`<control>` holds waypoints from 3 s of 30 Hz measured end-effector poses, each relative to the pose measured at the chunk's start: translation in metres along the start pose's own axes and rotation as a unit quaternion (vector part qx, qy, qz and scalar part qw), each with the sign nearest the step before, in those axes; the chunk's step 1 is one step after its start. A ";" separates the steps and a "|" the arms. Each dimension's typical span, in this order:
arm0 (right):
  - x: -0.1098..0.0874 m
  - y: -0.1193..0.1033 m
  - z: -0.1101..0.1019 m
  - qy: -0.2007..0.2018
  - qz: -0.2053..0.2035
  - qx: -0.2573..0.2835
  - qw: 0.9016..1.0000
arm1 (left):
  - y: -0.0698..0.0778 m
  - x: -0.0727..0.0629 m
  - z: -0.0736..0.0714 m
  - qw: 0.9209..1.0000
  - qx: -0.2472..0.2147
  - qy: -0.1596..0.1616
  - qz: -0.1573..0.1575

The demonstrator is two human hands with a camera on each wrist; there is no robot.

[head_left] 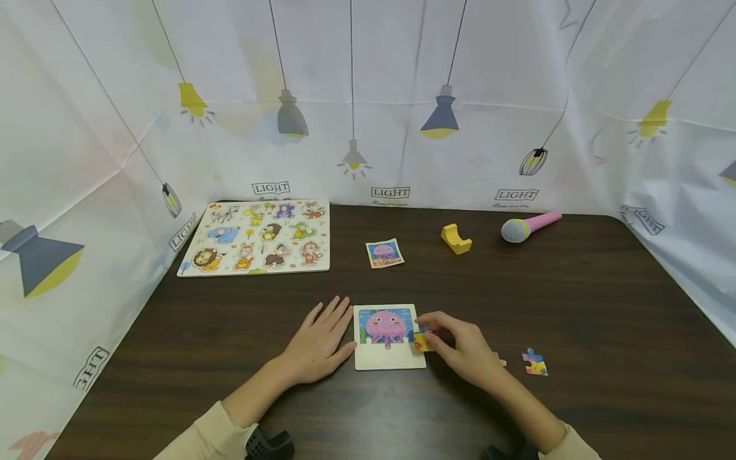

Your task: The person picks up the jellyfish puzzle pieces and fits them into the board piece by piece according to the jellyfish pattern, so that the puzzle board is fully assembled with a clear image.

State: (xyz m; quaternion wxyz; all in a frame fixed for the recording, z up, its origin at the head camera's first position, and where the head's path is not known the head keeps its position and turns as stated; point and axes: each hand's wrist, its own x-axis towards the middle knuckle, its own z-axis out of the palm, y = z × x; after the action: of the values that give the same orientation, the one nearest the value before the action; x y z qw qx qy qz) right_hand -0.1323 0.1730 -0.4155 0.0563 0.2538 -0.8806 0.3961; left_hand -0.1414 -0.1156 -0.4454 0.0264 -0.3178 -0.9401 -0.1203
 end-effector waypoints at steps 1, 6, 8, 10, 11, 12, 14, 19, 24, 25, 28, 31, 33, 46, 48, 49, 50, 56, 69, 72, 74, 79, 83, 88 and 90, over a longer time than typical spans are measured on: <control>0.002 -0.001 0.002 -0.002 -0.002 0.002 1.000 | 0.000 0.000 0.000 1.000 0.000 0.001 0.001; 0.010 -0.007 0.011 -0.014 -0.010 0.013 1.000 | 0.000 -0.001 0.000 1.000 0.008 0.003 0.004; 0.013 -0.010 0.014 -0.020 -0.010 0.018 1.000 | 0.000 -0.001 0.000 1.000 0.010 0.004 0.005; 0.017 -0.012 0.017 -0.027 -0.006 0.021 0.999 | 0.000 -0.001 0.000 1.000 0.008 0.005 0.006; 0.019 -0.014 0.019 -0.030 -0.006 0.022 0.999 | -0.001 -0.001 0.000 1.000 0.006 0.006 0.007; 0.020 -0.015 0.021 -0.034 -0.005 0.021 0.999 | -0.001 -0.001 0.000 1.000 0.004 0.005 0.007; 0.023 -0.016 0.025 -0.041 -0.009 0.020 0.999 | 0.000 0.000 0.000 1.000 0.003 0.005 0.008; 0.029 -0.019 0.035 -0.051 -0.023 0.028 0.998 | -0.001 0.000 0.002 1.000 0.006 0.005 0.008; 0.035 -0.020 0.045 -0.057 -0.035 0.050 0.997 | -0.002 0.001 0.002 1.000 0.001 0.004 0.003; 0.035 -0.020 0.047 -0.059 -0.039 0.055 0.996 | -0.002 0.001 0.002 1.000 0.000 0.005 0.003; 0.037 -0.020 0.051 -0.063 -0.047 0.067 0.995 | -0.002 0.001 0.001 1.000 -0.004 0.005 0.003; 0.037 -0.021 0.053 -0.066 -0.051 0.070 0.994 | -0.001 0.000 0.000 1.000 -0.004 0.003 0.004; 0.036 -0.021 0.054 -0.068 -0.049 0.066 0.994 | -0.001 0.001 0.000 1.000 0.000 0.003 0.004; 0.033 -0.019 0.061 -0.050 -0.094 -0.018 0.994 | -0.002 0.000 0.001 1.000 0.003 0.012 0.009; 0.033 -0.018 0.061 -0.050 -0.101 -0.020 0.993 | -0.002 0.000 0.001 1.000 0.002 0.013 0.008; 0.033 -0.019 0.061 -0.052 -0.104 -0.023 0.993 | -0.002 0.000 0.002 1.000 0.003 0.013 0.008; 0.032 -0.019 0.061 -0.053 -0.104 -0.025 0.993 | -0.002 0.000 0.002 1.000 0.002 0.012 0.007; 0.032 -0.022 0.060 -0.057 -0.083 -0.051 0.994 | -0.002 0.000 0.001 1.000 0.006 0.008 0.007; 0.033 -0.022 0.066 -0.018 -0.080 -0.086 0.993 | -0.001 0.000 -0.001 1.000 0.003 0.010 0.010; 0.034 -0.023 0.066 -0.011 -0.072 -0.091 0.993 | -0.001 0.000 -0.001 1.000 0.002 0.013 0.013; 0.034 -0.024 0.067 -0.011 -0.065 -0.088 0.994 | -0.001 0.001 -0.001 1.000 0.000 0.012 0.012; 0.034 -0.027 0.068 -0.014 -0.050 -0.084 0.995 | -0.003 0.001 0.002 1.000 -0.001 0.011 0.009; 0.032 -0.027 0.069 -0.008 -0.051 -0.085 0.995 | -0.003 0.001 0.004 1.000 -0.001 0.010 0.007; 0.033 -0.026 0.068 -0.005 -0.071 -0.098 0.993 | -0.003 0.000 0.003 1.000 -0.001 0.009 0.006; 0.033 -0.026 0.067 -0.005 -0.080 -0.105 0.991 | -0.003 0.000 0.003 1.000 -0.002 0.010 0.007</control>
State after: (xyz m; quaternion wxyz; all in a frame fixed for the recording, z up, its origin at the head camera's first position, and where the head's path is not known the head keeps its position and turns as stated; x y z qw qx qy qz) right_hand -0.1413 0.0966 -0.4336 0.1095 0.3178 -0.8946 0.2944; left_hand -0.1431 -0.1171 -0.4484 0.0363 -0.3233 -0.9373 -0.1252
